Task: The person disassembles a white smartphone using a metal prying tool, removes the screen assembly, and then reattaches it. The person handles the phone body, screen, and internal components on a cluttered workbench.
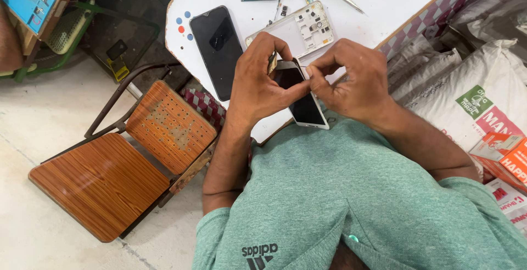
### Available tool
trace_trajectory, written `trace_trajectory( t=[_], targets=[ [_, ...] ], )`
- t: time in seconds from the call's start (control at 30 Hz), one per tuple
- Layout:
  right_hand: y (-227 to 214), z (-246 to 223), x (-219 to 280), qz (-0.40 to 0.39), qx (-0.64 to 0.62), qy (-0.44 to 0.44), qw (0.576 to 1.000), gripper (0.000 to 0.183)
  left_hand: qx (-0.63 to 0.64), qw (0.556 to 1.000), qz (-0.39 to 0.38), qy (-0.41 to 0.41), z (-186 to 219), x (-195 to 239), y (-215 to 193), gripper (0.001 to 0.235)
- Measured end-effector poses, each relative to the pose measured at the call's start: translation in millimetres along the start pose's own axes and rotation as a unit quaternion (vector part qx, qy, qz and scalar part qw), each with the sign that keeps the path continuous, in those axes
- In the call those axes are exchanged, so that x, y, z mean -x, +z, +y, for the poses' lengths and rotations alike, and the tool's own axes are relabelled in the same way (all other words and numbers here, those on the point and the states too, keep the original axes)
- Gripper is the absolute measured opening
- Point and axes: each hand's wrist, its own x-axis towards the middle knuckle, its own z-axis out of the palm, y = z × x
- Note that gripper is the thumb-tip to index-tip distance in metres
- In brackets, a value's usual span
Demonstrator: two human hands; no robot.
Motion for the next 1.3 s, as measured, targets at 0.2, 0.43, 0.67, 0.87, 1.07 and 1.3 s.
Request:
trace_trajectory(
  t=[0.2,0.43,0.67,0.87,1.07,1.3],
  targets=[
    [-7.5,-18.7,2.5,0.009,0.055,-0.014,0.998,0.017,-0.012,1.000,0.004,-0.010,6.4,3.5,-0.5,0.043],
    [-8.3,-27.9,5.1,0.028,0.091,-0.060,0.994,0.017,-0.025,0.999,0.013,-0.024,21.2,10.8,-0.1,0.039],
    [-7.6,-30.8,11.6,0.020,0.140,-0.067,0.988,0.018,-0.041,0.999,0.019,-0.014,24.3,13.7,2.3,0.039],
    [-12.0,-40.1,1.8,0.010,0.153,-0.028,0.988,0.020,-0.052,0.998,0.016,-0.019,32.7,7.8,1.1,0.042],
    [-16.3,-55.6,-0.9,-0.006,0.209,-0.006,0.978,0.020,-0.074,0.997,0.013,-0.006,34.4,6.1,5.1,0.039],
    [-28.2,-53.6,-12.4,-0.082,0.100,0.055,0.990,0.012,-0.070,0.997,0.020,-0.014,36.2,9.8,4.3,0.041]
  ],
)
